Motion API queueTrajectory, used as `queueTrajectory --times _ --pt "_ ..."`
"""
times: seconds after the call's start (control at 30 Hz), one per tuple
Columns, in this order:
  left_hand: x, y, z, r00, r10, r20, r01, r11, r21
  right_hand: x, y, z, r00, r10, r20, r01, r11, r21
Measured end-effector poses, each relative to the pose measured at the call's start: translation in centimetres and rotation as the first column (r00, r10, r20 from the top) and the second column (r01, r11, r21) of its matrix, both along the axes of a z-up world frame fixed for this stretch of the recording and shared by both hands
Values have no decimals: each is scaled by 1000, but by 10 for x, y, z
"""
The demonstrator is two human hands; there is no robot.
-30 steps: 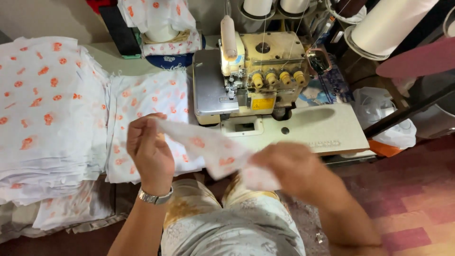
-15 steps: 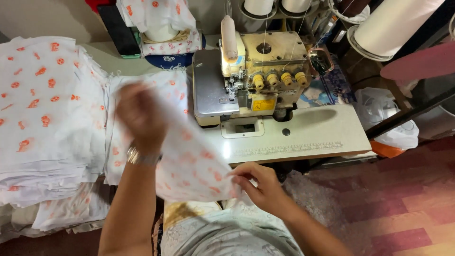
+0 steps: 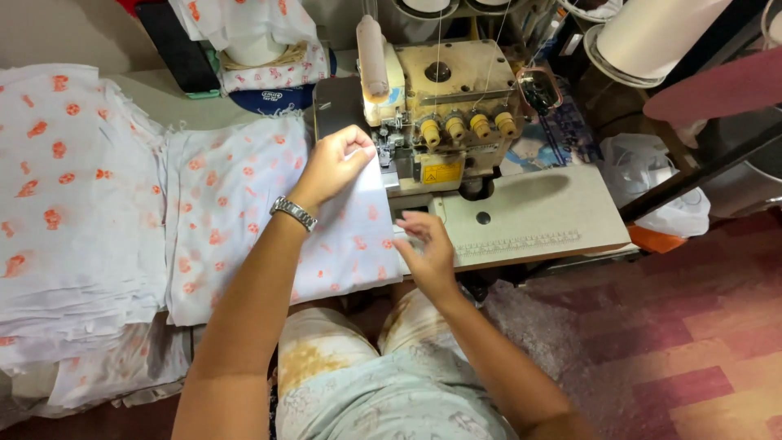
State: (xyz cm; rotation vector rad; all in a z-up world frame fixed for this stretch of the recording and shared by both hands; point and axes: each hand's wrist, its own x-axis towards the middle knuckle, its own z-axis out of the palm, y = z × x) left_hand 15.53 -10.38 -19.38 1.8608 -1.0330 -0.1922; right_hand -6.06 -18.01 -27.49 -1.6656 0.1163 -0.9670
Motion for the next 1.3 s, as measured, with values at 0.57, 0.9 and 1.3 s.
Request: queueTrajectory --times 0.57,0.9,1.3 --pt "8 -2 -10 960 -75 -271 67 997 -39 50 2 -27 986 -123 -114 159 898 410" --pt "1 -2 -3 960 -50 -277 41 998 -37 54 10 -31 993 -99 -60 115 884 452" --pt "1 -4 -1 962 -23 -272 18 1000 -18 39 13 -14 992 -39 -120 114 696 709"
